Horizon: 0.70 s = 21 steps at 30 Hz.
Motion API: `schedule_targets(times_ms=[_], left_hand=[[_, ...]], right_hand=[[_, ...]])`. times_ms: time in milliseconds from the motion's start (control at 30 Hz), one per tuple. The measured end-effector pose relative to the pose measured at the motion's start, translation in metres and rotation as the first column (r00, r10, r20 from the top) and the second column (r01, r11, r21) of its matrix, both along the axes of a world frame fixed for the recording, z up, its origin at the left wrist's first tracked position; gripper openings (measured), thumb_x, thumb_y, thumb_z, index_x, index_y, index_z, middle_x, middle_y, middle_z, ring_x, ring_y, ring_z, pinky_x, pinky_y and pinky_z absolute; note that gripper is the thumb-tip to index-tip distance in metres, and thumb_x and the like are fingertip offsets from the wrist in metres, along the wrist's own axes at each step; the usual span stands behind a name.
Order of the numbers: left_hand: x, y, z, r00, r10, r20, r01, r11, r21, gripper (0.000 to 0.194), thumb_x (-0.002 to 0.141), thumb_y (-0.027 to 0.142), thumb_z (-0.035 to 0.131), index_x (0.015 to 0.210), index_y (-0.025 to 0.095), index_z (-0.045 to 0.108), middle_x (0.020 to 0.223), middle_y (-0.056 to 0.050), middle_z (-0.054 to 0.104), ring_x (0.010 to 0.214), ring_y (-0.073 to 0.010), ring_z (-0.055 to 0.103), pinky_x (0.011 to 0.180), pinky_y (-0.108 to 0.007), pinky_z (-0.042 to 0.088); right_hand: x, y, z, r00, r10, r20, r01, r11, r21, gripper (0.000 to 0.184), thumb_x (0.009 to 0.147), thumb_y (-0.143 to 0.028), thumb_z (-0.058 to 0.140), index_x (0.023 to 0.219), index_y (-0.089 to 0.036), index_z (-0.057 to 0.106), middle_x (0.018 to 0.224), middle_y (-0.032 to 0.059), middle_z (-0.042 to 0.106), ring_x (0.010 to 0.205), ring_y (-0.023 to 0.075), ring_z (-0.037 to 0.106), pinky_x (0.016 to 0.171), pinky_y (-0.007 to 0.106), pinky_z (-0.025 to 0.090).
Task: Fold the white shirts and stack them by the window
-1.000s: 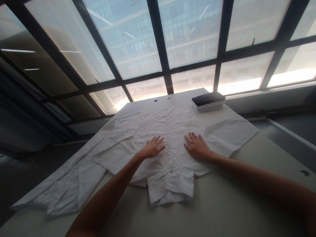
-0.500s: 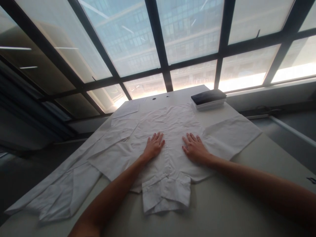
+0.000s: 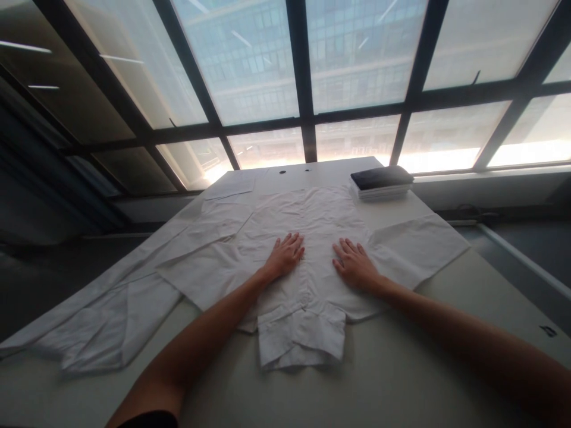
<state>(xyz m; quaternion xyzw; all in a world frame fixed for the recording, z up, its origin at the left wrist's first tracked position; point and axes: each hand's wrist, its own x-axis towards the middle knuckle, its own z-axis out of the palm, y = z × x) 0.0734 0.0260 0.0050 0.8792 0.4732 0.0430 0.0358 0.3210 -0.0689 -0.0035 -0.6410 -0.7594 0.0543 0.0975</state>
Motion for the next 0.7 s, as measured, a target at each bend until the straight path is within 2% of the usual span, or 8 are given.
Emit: schedule_targets(times_ms=[267, 367, 433, 567, 700], left_hand=[[0.0, 0.001, -0.005, 1.0, -0.011, 0.024, 0.011, 1.0, 0.002, 0.059, 0.106, 0.047, 0.025, 0.159, 0.021, 0.03, 0.165, -0.008, 0.027, 0.153, -0.0292, 0.019, 0.12, -0.058, 0.019], [0.002, 0.001, -0.006, 1.0, -0.005, 0.026, 0.005, 1.0, 0.007, 0.063, 0.106, 0.048, 0.024, 0.161, 0.017, 0.023, 0.165, -0.012, 0.026, 0.154, -0.0296, 0.018, 0.121, -0.058, 0.018], [0.002, 0.001, -0.007, 1.0, -0.014, 0.024, 0.014, 1.0, 0.01, 0.063, 0.106, 0.047, 0.023, 0.161, 0.016, 0.022, 0.165, -0.013, 0.025, 0.154, -0.0301, 0.018, 0.12, -0.059, 0.017], [0.0, -0.002, -0.004, 0.999, -0.05, 0.016, 0.05, 0.998, 0.03, 0.057, 0.106, 0.038, 0.026, 0.16, 0.021, 0.027, 0.165, -0.011, 0.026, 0.153, -0.0307, 0.019, 0.119, -0.061, 0.019], [-0.003, -0.005, 0.001, 0.994, -0.104, -0.036, 0.105, 0.993, 0.049, 0.063, 0.1, 0.032, 0.045, 0.16, 0.027, 0.028, 0.166, -0.009, 0.025, 0.154, -0.03, 0.017, 0.12, -0.058, 0.019]], right_hand=[[0.0, -0.002, 0.003, 1.0, -0.016, 0.01, 0.016, 0.999, -0.03, 0.059, 0.103, -0.04, 0.035, 0.155, -0.013, 0.038, 0.165, 0.0165, 0.025, 0.153, 0.0294, 0.017, 0.122, 0.05, 0.014], [-0.01, 0.002, 0.013, 0.994, -0.052, -0.092, 0.038, 0.988, -0.152, 0.061, 0.105, -0.046, 0.027, 0.156, -0.014, 0.037, 0.165, 0.0164, 0.026, 0.153, 0.0296, 0.017, 0.121, 0.052, 0.016], [-0.025, 0.01, 0.022, 0.983, -0.04, -0.177, 0.003, 0.98, -0.201, 0.063, 0.106, -0.049, 0.02, 0.157, -0.015, 0.035, 0.164, 0.016, 0.027, 0.153, 0.028, 0.02, 0.12, 0.05, 0.02], [-0.069, 0.037, 0.034, 0.973, 0.093, -0.209, -0.107, 0.993, -0.056, 0.06, 0.106, -0.043, 0.022, 0.158, -0.015, 0.032, 0.166, 0.0161, 0.022, 0.154, 0.0294, 0.015, 0.12, 0.054, 0.019], [-0.103, 0.068, 0.024, 0.975, 0.192, -0.109, -0.188, 0.981, 0.039, 0.059, 0.101, -0.025, 0.03, 0.158, -0.01, 0.03, 0.166, 0.0161, 0.021, 0.154, 0.0282, 0.014, 0.12, 0.052, 0.019]])
